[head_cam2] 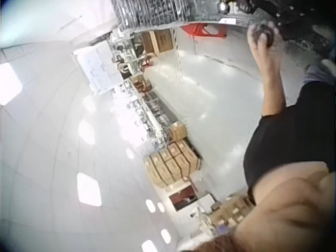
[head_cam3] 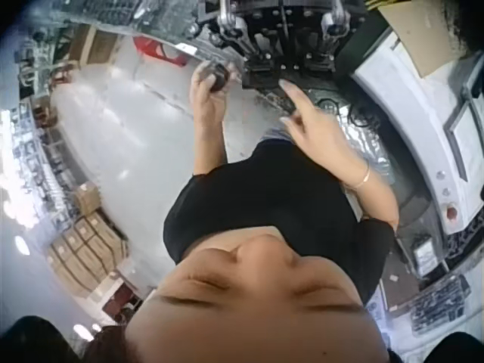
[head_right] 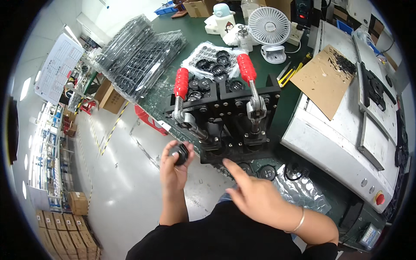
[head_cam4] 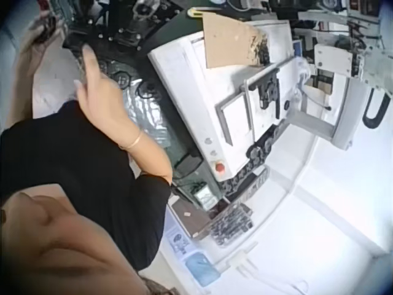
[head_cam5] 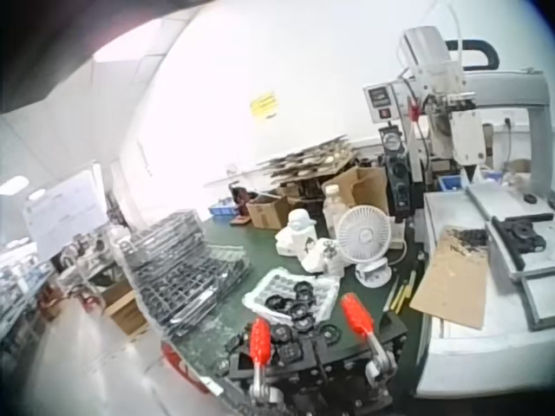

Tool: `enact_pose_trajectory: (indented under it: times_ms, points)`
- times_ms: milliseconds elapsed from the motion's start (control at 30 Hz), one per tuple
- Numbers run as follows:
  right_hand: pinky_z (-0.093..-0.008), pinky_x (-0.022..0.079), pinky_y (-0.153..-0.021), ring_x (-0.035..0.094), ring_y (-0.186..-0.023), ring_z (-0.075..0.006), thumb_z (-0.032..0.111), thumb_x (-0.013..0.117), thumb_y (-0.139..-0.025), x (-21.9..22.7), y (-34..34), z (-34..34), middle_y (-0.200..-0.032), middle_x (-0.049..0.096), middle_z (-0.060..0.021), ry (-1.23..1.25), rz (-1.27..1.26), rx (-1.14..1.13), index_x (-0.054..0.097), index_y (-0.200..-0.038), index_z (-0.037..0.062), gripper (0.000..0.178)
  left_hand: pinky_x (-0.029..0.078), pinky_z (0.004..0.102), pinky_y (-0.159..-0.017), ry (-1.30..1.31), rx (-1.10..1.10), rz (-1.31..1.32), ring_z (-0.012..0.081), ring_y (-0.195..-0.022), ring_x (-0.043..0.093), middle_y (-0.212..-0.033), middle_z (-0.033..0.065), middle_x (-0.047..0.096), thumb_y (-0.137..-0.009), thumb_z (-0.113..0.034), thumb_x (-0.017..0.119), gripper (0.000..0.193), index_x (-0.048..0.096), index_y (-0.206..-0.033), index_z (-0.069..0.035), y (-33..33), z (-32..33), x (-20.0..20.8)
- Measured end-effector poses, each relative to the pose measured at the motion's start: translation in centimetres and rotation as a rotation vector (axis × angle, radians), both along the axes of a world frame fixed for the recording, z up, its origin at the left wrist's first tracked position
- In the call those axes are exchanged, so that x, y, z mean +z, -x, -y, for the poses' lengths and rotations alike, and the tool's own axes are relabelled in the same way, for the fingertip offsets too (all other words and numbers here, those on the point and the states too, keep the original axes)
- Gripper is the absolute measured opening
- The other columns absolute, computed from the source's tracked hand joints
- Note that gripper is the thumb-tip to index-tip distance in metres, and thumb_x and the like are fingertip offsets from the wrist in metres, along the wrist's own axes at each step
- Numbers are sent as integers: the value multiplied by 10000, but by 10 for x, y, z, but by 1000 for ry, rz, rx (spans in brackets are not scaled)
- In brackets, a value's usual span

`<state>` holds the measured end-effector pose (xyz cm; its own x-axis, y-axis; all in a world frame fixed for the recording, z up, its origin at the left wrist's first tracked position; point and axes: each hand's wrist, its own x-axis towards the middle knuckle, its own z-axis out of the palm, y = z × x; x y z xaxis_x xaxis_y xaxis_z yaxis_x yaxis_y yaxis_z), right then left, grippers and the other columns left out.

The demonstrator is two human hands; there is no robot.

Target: Assembling and testing electronic components using specialized factory machinery and a handheld controller.

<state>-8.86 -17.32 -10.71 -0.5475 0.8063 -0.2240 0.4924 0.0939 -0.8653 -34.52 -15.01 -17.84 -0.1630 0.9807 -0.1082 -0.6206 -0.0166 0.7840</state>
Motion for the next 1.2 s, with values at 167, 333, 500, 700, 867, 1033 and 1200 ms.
enact_pose_trajectory:
  times_ms: [167,333,500,700,867,1033,1200]
  points:
    - [-433,490,-895,583,-1050,-378,126,715,-787,-18,-31,16,-1213,553,-209,-588,480,-10,537,-1280,36,532,497,408,-954,-33,135,-318,295,-1095,595,-1189,188,553,-943,-22,492,310,412,-1242,2,46,-121,34]
    - [-458,438,-969,516,-1144,-365,108,688,-793,-46,-47,13,-1175,570,-198,-629,556,-19,549,-1235,5,475,479,345,-848,-362,282,-789,223,-964,581,-1144,150,559,-902,-41,596,290,520,-1175,19,12,-57,17]
    - [-435,463,-942,551,-1094,-363,89,666,-806,-43,-43,2,-1165,583,-195,-640,478,-46,572,-1206,-4,421,446,353,-817,-774,-171,-1450,274,-952,550,-1045,126,550,-782,-122,734,380,621,-1126,-9,-47,17,10]
    - [-408,479,-917,577,-1049,-353,122,684,-802,-48,-39,-2,-1141,604,-186,-618,456,-95,591,-1186,-7,416,459,412,-870,-742,-293,-1728,304,-1031,539,-1101,128,566,-744,-279,781,516,630,-1174,-38,-72,18,-22]
    - [-409,476,-922,576,-1044,-358,142,703,-794,-51,-38,12,-1130,604,-191,-609,413,-27,596,-1176,-10,425,458,416,-884,-674,-282,-1702,313,-1047,541,-1133,130,593,-733,-250,787,482,638,-1138,-35,-76,30,-21]
    - [-421,460,-959,565,-1088,-369,142,707,-792,-40,-38,-8,-1148,599,-198,-650,335,-123,597,-1188,3,434,449,405,-886,-604,-59,-1543,325,-1080,534,-1072,115,644,-712,-204,780,412,659,-1071,-42,-40,17,-16]
    - [-442,420,-1026,545,-1134,-382,136,685,-807,-69,-17,-47,-1180,596,-190,-792,275,-196,605,-1193,33,408,379,418,-903,-682,112,-1800,319,-1080,536,-1076,104,636,-709,-181,766,339,662,-1009,-62,-25,-18,-29]
